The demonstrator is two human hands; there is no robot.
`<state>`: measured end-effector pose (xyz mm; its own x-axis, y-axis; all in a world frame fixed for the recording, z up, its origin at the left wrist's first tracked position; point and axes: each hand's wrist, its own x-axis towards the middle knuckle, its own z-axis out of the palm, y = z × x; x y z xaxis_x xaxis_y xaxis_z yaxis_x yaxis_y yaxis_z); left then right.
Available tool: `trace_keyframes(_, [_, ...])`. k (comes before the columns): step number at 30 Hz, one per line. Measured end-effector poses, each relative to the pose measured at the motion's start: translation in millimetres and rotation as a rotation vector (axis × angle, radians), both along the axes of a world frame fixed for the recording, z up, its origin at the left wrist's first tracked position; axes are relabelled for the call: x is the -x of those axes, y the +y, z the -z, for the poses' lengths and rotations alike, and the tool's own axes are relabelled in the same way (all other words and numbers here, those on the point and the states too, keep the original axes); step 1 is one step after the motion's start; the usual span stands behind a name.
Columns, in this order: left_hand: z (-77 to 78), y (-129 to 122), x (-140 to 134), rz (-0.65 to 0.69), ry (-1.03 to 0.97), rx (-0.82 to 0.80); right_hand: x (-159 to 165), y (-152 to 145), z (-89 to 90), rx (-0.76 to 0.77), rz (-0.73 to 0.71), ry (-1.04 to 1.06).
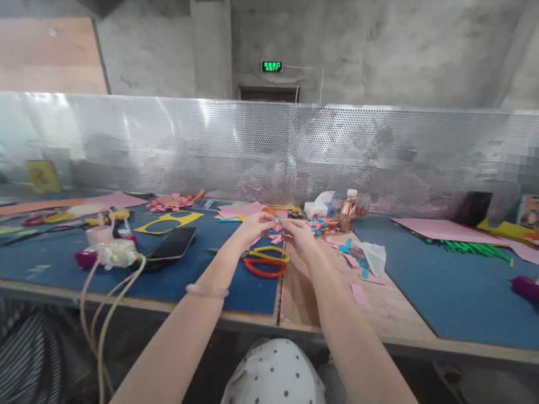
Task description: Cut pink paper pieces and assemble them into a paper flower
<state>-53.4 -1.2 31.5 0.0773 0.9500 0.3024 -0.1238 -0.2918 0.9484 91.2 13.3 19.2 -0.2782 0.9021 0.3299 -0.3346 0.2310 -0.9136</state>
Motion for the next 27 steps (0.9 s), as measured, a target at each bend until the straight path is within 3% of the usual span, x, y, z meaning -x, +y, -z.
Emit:
trace_keyframes(9, [2.6, 4.4, 1.6, 0.011, 0.036, -0.01, 0.3, 0.7, -0.2, 0.021, 0.023, 0.037])
trace_keyframes(27, [2.3, 2.1, -3.1, -0.122, 0.106, -0.066, 0.7, 0.7, -0.1, -0.006, 0.043, 0.026])
